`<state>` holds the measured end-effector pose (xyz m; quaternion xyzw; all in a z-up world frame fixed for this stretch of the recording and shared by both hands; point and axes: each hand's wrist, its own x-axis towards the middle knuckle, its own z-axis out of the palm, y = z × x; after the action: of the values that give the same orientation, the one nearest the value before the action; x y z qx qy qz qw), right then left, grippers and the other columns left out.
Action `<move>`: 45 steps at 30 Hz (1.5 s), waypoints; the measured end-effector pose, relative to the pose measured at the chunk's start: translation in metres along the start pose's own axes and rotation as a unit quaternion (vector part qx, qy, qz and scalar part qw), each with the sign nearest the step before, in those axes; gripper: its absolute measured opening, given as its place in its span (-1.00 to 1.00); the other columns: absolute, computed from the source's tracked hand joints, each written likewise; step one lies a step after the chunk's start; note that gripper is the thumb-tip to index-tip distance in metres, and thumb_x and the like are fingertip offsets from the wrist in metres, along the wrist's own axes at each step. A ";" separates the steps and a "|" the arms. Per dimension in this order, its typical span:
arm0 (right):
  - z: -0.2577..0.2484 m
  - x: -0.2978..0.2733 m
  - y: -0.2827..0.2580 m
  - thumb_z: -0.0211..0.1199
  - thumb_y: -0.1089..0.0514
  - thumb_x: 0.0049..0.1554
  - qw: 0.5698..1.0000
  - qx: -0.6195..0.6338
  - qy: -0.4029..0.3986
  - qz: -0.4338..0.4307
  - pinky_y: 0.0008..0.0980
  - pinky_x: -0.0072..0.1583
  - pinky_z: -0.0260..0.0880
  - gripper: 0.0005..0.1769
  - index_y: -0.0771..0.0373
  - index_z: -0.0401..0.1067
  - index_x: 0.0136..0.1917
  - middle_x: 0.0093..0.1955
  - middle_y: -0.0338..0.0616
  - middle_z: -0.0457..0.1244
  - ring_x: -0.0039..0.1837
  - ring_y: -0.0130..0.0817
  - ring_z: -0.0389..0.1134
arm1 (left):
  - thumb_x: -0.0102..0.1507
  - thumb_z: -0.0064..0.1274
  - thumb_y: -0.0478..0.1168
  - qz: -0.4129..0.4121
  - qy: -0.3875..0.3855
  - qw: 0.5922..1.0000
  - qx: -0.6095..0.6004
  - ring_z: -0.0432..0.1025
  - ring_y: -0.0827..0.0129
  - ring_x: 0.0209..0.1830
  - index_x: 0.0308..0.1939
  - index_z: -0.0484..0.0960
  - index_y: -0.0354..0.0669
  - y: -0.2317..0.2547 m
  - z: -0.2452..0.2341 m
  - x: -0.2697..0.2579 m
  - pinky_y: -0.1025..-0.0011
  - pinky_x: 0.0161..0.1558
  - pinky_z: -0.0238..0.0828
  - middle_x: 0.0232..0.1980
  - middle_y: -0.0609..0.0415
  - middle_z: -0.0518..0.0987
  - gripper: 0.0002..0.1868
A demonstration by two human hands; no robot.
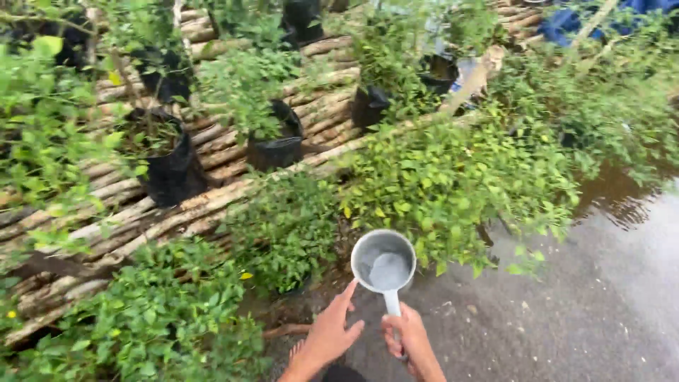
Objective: Watering plants in plastic bags on a wooden structure by scooping water from a stream with a metal cup.
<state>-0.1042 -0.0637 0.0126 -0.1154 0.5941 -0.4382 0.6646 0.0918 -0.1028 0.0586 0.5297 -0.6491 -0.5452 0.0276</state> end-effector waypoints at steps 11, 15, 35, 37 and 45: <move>0.146 0.006 -0.058 0.17 0.35 0.16 0.978 -0.146 -0.086 -0.123 -0.49 -0.57 -0.10 -0.82 0.29 0.20 -0.23 -0.45 -0.16 0.12 -0.58 -0.50 -0.01 | 0.31 -0.01 -0.07 0.064 0.054 0.997 0.002 0.37 0.41 -0.23 0.63 -0.15 0.32 -0.028 -0.153 -0.015 0.34 -0.09 0.33 0.07 0.12 0.44 -0.11; 0.181 0.001 -0.073 0.13 0.32 0.15 0.962 -0.239 -0.056 -0.119 -0.43 -0.53 -0.09 -0.81 0.23 0.18 -0.26 -0.49 -0.14 0.08 -0.56 -0.42 0.03 | 0.32 0.01 -0.10 0.075 0.052 0.996 0.023 0.33 0.40 -0.33 0.63 -0.14 0.33 -0.048 -0.174 -0.009 0.35 -0.20 0.25 -0.20 0.17 0.47 -0.12; 0.216 0.011 -0.100 0.14 0.37 -0.01 0.932 -0.326 -0.039 -0.153 -0.41 -0.59 0.00 -0.87 0.39 0.30 -0.38 -0.69 -0.04 0.01 -0.69 -0.36 0.01 | 0.29 0.05 -0.20 0.059 0.092 0.992 -0.066 0.46 0.34 -0.32 0.54 0.25 0.07 -0.065 -0.192 0.015 0.35 -0.24 0.39 -0.32 0.06 0.59 -0.29; 0.218 0.010 -0.099 0.12 0.38 -0.01 0.934 -0.322 -0.033 -0.149 -0.42 -0.58 0.00 -0.89 0.40 0.30 -0.37 -0.69 -0.04 0.01 -0.69 -0.38 -0.01 | 0.28 0.06 -0.20 0.056 0.094 0.991 -0.074 0.46 0.35 -0.32 0.54 0.26 0.07 -0.061 -0.192 0.013 0.35 -0.23 0.40 -0.32 0.08 0.59 -0.29; 0.224 0.012 -0.101 0.10 0.38 -0.01 0.934 -0.321 -0.023 -0.156 -0.43 -0.58 -0.01 -0.91 0.42 0.32 -0.35 -0.69 -0.03 0.01 -0.70 -0.39 -0.01 | 0.28 0.05 -0.21 0.053 0.100 0.989 -0.097 0.47 0.31 -0.26 0.54 0.24 0.07 -0.057 -0.195 0.017 0.31 -0.18 0.40 -0.27 0.04 0.58 -0.28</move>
<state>0.0491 -0.2139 0.1329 -0.4245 0.6619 -0.3194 0.5289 0.2415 -0.2387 0.0857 0.5408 -0.6145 -0.5479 0.1725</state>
